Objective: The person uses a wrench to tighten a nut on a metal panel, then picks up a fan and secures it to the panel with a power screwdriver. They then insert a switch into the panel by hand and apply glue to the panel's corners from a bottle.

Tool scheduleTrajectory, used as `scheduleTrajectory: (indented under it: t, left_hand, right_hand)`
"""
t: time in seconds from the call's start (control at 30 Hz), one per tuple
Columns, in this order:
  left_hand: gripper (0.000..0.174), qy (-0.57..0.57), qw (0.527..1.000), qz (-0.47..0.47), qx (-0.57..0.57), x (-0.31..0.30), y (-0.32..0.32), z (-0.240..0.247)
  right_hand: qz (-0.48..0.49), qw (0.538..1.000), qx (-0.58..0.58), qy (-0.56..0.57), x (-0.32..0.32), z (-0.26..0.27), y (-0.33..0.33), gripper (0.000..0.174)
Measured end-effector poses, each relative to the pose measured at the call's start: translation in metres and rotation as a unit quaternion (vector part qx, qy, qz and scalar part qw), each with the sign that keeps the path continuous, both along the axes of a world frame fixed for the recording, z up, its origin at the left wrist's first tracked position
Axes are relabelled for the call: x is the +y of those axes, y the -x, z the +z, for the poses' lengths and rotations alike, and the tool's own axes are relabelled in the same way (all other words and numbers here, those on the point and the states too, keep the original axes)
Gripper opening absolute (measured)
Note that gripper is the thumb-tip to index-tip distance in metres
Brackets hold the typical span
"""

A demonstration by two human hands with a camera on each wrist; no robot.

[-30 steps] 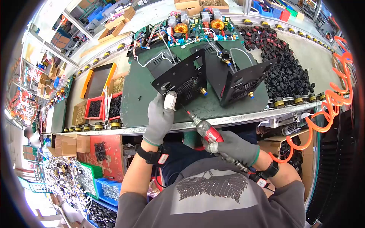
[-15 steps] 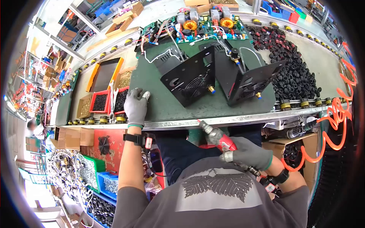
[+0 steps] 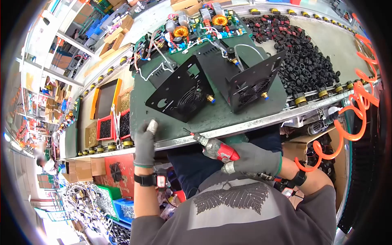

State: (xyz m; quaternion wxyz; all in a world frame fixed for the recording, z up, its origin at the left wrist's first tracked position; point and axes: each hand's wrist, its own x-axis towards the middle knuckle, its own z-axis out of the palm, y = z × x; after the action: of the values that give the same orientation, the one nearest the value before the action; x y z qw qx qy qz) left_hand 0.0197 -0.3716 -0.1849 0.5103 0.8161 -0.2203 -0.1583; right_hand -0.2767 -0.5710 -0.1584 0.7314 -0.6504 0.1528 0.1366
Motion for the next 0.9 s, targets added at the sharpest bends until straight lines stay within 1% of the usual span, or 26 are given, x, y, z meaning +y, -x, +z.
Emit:
scheduleTrajectory:
  t: [0.03,0.07,0.1,0.13,0.2,0.23,0.3,0.33,0.4,0.43,0.47,0.5,0.53,0.57,0.63,0.7,0.73,0.8,0.87,0.9]
  left_hand:
    - [0.03,0.064,0.985,-0.001,0.159,-0.004,0.018,0.01]
    - [0.031,0.129,0.941,0.0,0.313,-0.008,0.033,0.014]
    - [0.033,0.204,0.883,-0.033,0.422,-0.007,0.037,0.007]
    - [0.035,0.234,0.847,-0.05,0.475,-0.007,0.04,0.0]
    - [0.035,0.238,0.848,-0.012,0.473,-0.014,0.057,0.007]
    - [0.035,0.239,0.848,-0.01,0.473,-0.013,0.057,0.004]
    - [0.036,0.229,0.855,-0.051,0.462,-0.013,0.057,-0.002]
    - [0.036,0.23,0.855,-0.05,0.462,-0.015,0.058,-0.001]
    - [0.037,0.194,0.883,-0.021,0.427,-0.019,0.062,0.006]
    - [0.037,0.194,0.883,-0.022,0.428,-0.022,0.064,0.008]
    - [0.038,0.173,0.897,-0.006,0.408,-0.025,0.066,0.009]
    - [0.038,0.151,0.909,0.009,0.388,-0.027,0.068,0.011]
    - [0.038,0.151,0.909,0.008,0.388,-0.028,0.069,0.013]
    - [0.038,0.142,0.917,-0.007,0.373,-0.029,0.069,0.015]
    - [0.037,0.133,0.924,-0.021,0.359,-0.029,0.069,0.017]
    - [0.038,0.113,0.937,-0.056,0.326,-0.03,0.067,0.018]
    - [0.038,0.113,0.937,-0.055,0.326,-0.032,0.068,0.02]
    - [0.038,0.092,0.95,-0.033,0.298,-0.036,0.071,0.023]
    - [0.038,0.098,0.948,-0.037,0.301,-0.036,0.071,0.021]
    - [0.039,0.104,0.946,-0.041,0.304,-0.036,0.071,0.02]
  right_hand:
    - [0.003,1.0,-0.002,0.002,0.0,-0.001,-0.003,0.034]
    - [0.012,1.0,-0.003,-0.002,0.0,0.001,-0.006,0.034]
    - [0.03,0.999,-0.001,0.021,-0.001,0.005,-0.011,0.035]
    - [0.047,0.998,0.0,0.044,-0.001,0.01,-0.014,0.036]
    - [0.048,0.998,0.014,0.027,0.001,0.017,-0.017,0.037]
    - [0.043,0.999,0.03,0.013,0.001,0.018,-0.017,0.038]
    - [0.051,0.998,0.028,0.025,0.001,0.013,-0.017,0.038]
    - [0.057,0.997,0.024,0.037,0.001,0.01,-0.017,0.037]
    - [0.054,0.998,0.015,0.027,0.003,0.001,-0.017,0.037]
    - [0.051,0.999,0.005,0.018,0.003,-0.001,-0.016,0.037]
    - [0.049,0.999,0.006,0.018,0.002,0.004,-0.017,0.037]
    - [0.063,0.997,0.034,0.015,0.0,0.011,-0.017,0.037]
    - [0.075,0.995,0.062,0.013,-0.001,0.016,-0.018,0.038]
    - [0.074,0.995,0.063,0.013,0.0,0.01,-0.017,0.038]
    - [0.034,0.999,0.002,0.024,0.005,-0.004,-0.017,0.035]
    - [0.032,0.999,0.019,0.004,0.004,-0.001,-0.016,0.034]
    - [0.03,0.999,0.035,-0.017,0.003,0.001,-0.016,0.034]
    - [0.033,0.999,0.027,-0.006,0.003,-0.001,-0.017,0.033]
    - [0.036,0.999,0.019,0.003,0.002,0.002,-0.018,0.033]
    - [0.04,0.998,0.043,-0.013,0.001,0.01,-0.019,0.033]
